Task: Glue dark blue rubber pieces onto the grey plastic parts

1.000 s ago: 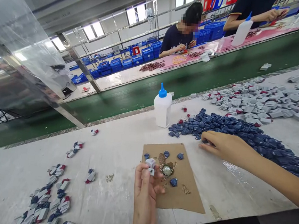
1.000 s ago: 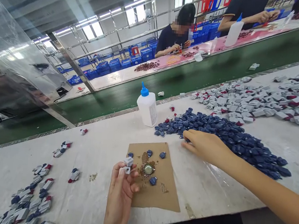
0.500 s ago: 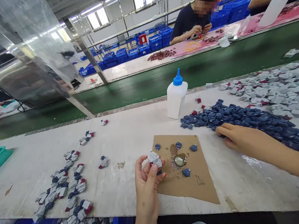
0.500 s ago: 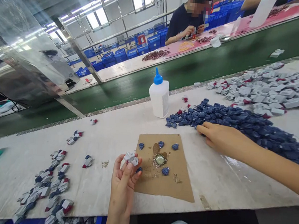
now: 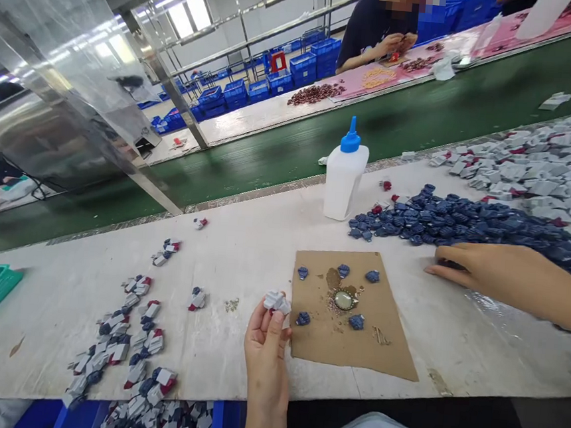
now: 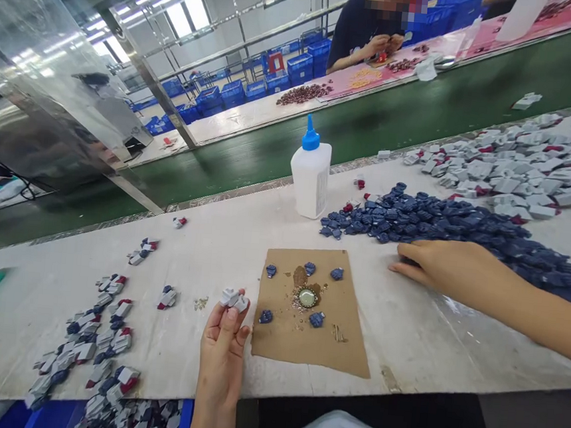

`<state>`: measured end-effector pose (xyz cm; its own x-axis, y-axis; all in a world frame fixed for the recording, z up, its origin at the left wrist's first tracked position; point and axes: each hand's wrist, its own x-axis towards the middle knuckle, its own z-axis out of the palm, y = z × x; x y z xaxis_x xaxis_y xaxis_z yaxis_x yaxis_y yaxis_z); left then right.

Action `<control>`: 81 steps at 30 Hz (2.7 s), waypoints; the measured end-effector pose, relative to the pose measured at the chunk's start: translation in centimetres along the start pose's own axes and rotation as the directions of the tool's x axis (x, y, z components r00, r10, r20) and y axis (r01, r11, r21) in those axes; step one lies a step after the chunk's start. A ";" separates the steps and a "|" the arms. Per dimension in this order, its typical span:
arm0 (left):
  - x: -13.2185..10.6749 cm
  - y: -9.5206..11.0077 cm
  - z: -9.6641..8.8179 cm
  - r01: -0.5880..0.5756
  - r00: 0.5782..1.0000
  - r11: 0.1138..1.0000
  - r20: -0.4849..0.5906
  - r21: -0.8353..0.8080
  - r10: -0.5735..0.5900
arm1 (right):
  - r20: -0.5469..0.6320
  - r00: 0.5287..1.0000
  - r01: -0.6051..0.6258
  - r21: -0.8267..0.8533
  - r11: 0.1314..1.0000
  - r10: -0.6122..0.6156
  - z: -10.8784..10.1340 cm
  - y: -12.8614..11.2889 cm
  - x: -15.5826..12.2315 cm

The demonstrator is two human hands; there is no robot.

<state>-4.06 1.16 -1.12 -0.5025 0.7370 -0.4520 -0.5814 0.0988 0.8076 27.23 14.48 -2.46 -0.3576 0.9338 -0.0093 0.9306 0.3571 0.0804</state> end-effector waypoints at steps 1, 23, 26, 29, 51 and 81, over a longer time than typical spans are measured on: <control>0.1 -0.1 -0.1 0.001 1.000 1.000 -0.008 0.002 -0.001 | 0.096 0.995 -0.004 0.038 0.999 0.001 -0.7 -0.2 -0.4; -0.6 -0.4 -0.3 0.010 1.000 1.000 0.010 -0.005 -0.010 | -0.034 0.924 0.306 0.664 0.682 -0.382 -3.9 -9.3 -0.6; -1.1 -0.4 -0.3 0.017 1.000 1.000 0.014 0.020 -0.017 | -0.171 0.866 0.480 0.546 0.687 -0.469 -2.9 -11.4 0.1; -1.5 -0.4 -0.5 0.011 1.000 1.000 0.015 0.026 -0.012 | -0.199 0.835 0.540 0.473 0.696 -0.513 -2.2 -12.3 0.7; -4.0 -1.3 2.3 0.015 0.988 0.996 0.150 0.089 -0.029 | 0.088 0.960 -0.030 0.977 0.212 -0.268 -7.6 -13.5 -1.2; 3.7 7.2 -9.2 -0.228 0.663 -0.232 0.325 0.946 0.675 | -0.290 0.953 0.091 0.548 0.831 0.086 -3.9 -5.8 0.7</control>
<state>-16.01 -1.58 -0.49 -0.5171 0.7725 0.3686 0.8545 0.4415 0.2736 21.26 13.02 0.97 -0.2832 0.9151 0.2870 0.7838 0.3933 -0.4807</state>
